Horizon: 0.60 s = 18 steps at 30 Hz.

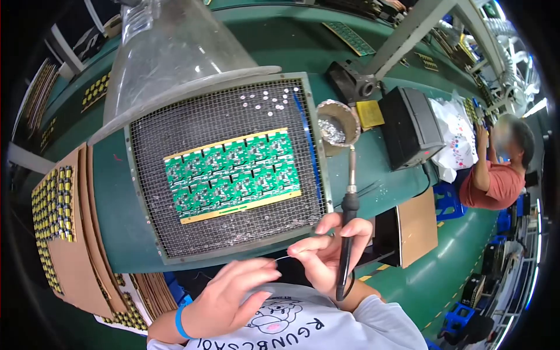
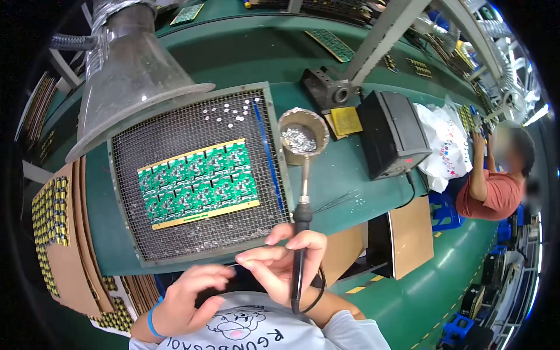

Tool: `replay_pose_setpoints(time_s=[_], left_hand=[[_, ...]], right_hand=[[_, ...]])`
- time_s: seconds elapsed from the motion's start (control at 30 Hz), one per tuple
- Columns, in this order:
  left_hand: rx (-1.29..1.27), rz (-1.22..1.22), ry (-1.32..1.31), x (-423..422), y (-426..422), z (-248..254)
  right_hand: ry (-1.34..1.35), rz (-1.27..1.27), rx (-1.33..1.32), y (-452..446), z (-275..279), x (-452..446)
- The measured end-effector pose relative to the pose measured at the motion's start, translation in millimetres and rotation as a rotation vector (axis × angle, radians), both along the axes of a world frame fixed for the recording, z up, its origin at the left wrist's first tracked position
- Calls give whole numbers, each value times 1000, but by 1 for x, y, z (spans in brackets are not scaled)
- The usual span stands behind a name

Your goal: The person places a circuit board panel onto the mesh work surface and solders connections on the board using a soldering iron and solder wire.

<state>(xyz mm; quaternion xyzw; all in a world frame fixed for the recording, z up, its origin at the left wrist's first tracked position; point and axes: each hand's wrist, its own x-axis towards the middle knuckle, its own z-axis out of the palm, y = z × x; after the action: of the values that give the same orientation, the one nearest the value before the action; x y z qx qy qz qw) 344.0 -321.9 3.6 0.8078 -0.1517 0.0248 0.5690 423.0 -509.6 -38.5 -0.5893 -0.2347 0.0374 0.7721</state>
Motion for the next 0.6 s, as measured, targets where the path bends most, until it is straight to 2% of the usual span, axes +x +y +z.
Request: replay_pose_setpoints(time_s=[0.07, 0.1, 0.13, 0.17, 0.2, 0.23, 0.27, 0.33, 0.37, 0.4, 0.43, 0.47, 0.6], left_hand=[[149, -247, 52, 5, 8, 4], [150, -251, 48, 3, 12, 12], [216, -132, 65, -2, 17, 25], [281, -13, 84, -7, 23, 38], [324, 263, -44, -22, 26, 48], [243, 583, -356, -55, 42, 28], [336, 961, -528, -69, 70, 31], [-380, 564, -872, -59, 71, 100], [-456, 369, -983, -53, 63, 111], [-357, 321, -989, -55, 59, 112], [-250, 277, -1006, -52, 47, 109], [-172, 276, -973, -51, 41, 104], [-55, 271, -881, -46, 23, 80]], right_hand=[[9, -28, 76, -1, 3, 2], [31, -78, 100, -3, 6, 3], [55, -126, 125, -7, 9, 5], [-63, -196, 55, -19, -1, 14], [-3, -299, 109, -26, 2, 20], [9, -367, 178, -31, 13, 29], [-22, -379, 221, -41, 22, 37], [-119, -445, 250, -69, 43, 50], [-225, -419, 341, -77, 60, 55], [-334, -329, 333, -83, 84, 55], [-321, -168, 528, -95, 106, 55], [-383, -55, 568, -99, 128, 52], [-654, 298, 521, -84, 199, 20]])
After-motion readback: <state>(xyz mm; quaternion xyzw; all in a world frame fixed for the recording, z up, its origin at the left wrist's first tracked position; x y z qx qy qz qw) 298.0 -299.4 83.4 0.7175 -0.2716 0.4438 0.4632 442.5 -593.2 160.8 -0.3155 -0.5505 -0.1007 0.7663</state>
